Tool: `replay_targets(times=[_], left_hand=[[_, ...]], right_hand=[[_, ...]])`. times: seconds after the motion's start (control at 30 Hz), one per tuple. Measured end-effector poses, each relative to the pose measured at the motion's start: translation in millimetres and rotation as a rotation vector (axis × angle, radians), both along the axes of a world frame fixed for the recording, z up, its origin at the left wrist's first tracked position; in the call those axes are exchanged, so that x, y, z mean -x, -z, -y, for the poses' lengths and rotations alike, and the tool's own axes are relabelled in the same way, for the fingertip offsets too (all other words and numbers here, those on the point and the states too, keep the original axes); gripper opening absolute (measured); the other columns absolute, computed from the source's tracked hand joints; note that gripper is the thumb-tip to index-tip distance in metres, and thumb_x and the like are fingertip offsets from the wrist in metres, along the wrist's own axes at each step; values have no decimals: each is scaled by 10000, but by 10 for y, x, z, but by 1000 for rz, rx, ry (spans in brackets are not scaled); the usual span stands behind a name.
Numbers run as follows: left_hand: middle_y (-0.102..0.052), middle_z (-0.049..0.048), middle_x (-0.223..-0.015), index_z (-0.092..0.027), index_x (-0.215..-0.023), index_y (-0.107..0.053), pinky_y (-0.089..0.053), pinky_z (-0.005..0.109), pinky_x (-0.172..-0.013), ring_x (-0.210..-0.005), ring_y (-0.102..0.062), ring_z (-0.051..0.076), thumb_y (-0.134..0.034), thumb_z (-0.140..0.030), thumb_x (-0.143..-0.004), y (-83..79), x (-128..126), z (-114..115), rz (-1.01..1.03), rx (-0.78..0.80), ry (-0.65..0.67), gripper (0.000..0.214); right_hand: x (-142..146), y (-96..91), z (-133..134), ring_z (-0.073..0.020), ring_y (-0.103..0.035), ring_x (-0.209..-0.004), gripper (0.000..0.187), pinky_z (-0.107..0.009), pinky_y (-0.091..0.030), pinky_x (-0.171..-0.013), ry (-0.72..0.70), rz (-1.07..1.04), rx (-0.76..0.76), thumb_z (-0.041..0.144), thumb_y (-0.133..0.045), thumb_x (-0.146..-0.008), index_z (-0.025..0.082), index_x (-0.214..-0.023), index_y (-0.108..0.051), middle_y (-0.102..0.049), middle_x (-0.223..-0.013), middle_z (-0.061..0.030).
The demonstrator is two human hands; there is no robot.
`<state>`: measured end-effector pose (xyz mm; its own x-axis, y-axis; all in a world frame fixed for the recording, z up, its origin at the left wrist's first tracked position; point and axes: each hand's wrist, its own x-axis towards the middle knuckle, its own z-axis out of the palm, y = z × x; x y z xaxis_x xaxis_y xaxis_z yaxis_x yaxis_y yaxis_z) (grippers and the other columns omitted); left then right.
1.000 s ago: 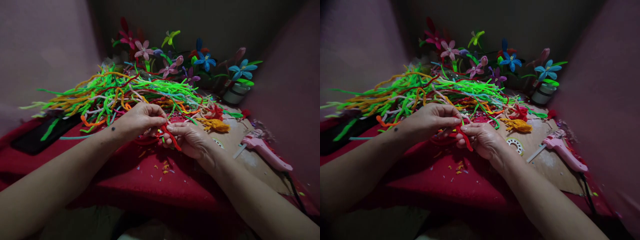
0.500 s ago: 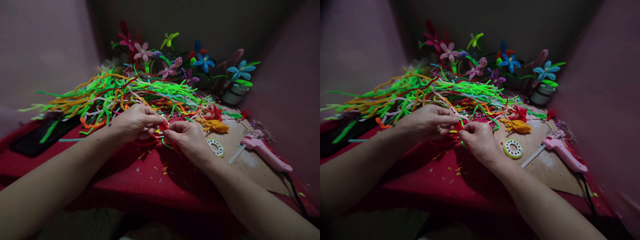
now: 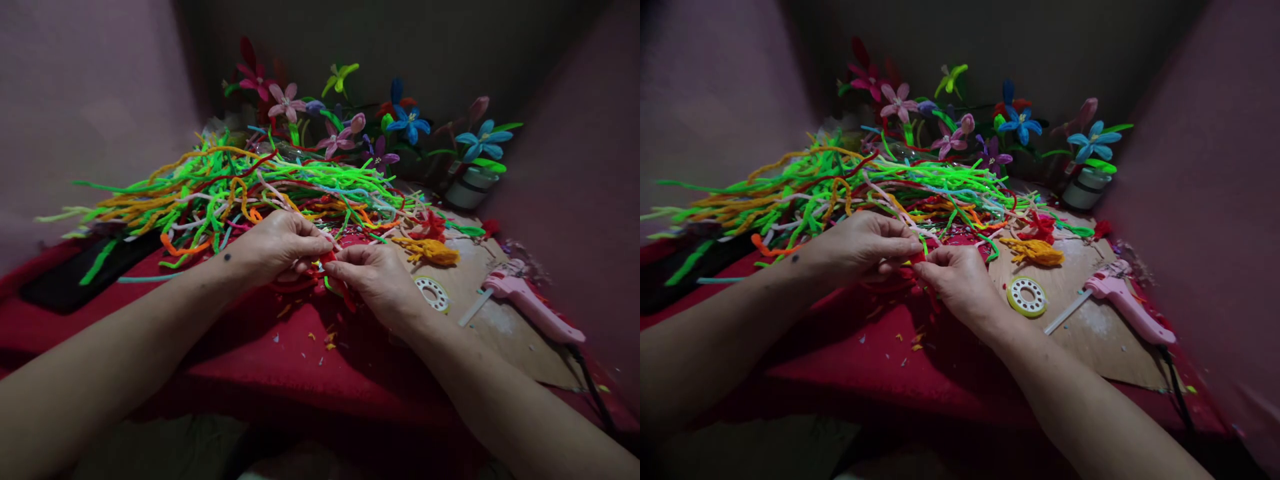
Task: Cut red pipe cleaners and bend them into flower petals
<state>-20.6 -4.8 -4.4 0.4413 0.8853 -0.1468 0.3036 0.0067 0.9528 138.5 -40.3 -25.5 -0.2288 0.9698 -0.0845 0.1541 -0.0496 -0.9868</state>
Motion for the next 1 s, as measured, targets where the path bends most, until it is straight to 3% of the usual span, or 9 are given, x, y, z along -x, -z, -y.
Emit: replay_targets(times=[0.17, 0.3, 0.37, 0.43, 0.57, 0.63, 0.77, 0.9, 1.0], left_hand=[[-500, -39, -486, -140, -615, -586, -298, 180, -415, -425, -414, 54, -558, -224, -741, -54, -33, 41, -224, -466, 49, 154], [-593, 17, -569, -133, -661, -615, -356, 218, -499, -519, -509, 104, -535, -239, -759, 26, -55, 70, -500, -966, -39, 165], [-631, 46, -636, -129, -702, -625, -381, 231, -526, -572, -548, 126, -525, -271, -777, 51, -62, 94, -525, -1063, -97, 189], [-640, 34, -647, -136, -744, -640, -397, 220, -526, -569, -554, 117, -523, -293, -790, 38, -65, 116, -413, -938, -130, 200], [-543, -20, -487, -130, -715, -652, -338, 195, -412, -413, -442, 77, -536, -341, -789, -38, -80, 152, -164, -401, -76, 252], [-551, -10, -503, -130, -674, -655, -342, 198, -427, -449, -457, 84, -564, -327, -764, -54, -104, 176, -146, -401, -124, 235], [-595, 3, -599, -158, -611, -649, -375, 203, -520, -585, -512, 104, -627, -262, -699, -60, -140, 207, -134, -603, -259, 138], [-406, -42, -415, -145, -541, -562, -223, 208, -377, -379, -324, 54, -613, -299, -728, -76, -105, 144, 67, -185, -181, 247], [-432, -41, -420, -134, -611, -586, -222, 192, -368, -364, -328, 42, -620, -305, -741, -72, -68, 85, 137, -62, -91, 218]], right_hand=[[-9, 20, 0, -54, -390, -339, 253, -193, -276, -344, -123, -28, 44, 247, -557, -765, 139, -537, -549, -492, -443, 32], [20, 17, 24, -56, -390, -336, 274, -188, -260, -329, -31, 41, -24, 249, -562, -752, 148, -501, -516, -478, -427, 32], [29, 8, 32, -63, -405, -346, 261, -187, -281, -330, -5, 23, -29, 250, -562, -749, 148, -512, -520, -492, -438, 27], [27, -2, 37, -63, -413, -363, 249, -184, -298, -341, 7, -5, -44, 256, -563, -751, 144, -530, -536, -510, -452, 21], [16, -11, 43, -48, -391, -380, 263, -176, -300, -367, 52, 16, -117, 272, -567, -766, 139, -540, -555, -520, -460, 19], [19, -11, 47, -45, -383, -376, 262, -178, -297, -369, 65, 18, -114, 264, -571, -766, 141, -536, -552, -513, -454, 25], [39, -24, 53, -49, -381, -368, 271, -181, -292, -360, 58, -57, -91, 258, -572, -760, 153, -514, -525, -506, -443, 29], [39, -51, 50, -57, -395, -345, 267, -186, -305, -340, -11, -100, -55, 278, -597, -741, 159, -514, -522, -511, -437, 32], [14, -43, 38, -57, -391, -341, 255, -190, -331, -334, -55, -201, -8, 299, -627, -721, 153, -532, -536, -519, -458, 32]])
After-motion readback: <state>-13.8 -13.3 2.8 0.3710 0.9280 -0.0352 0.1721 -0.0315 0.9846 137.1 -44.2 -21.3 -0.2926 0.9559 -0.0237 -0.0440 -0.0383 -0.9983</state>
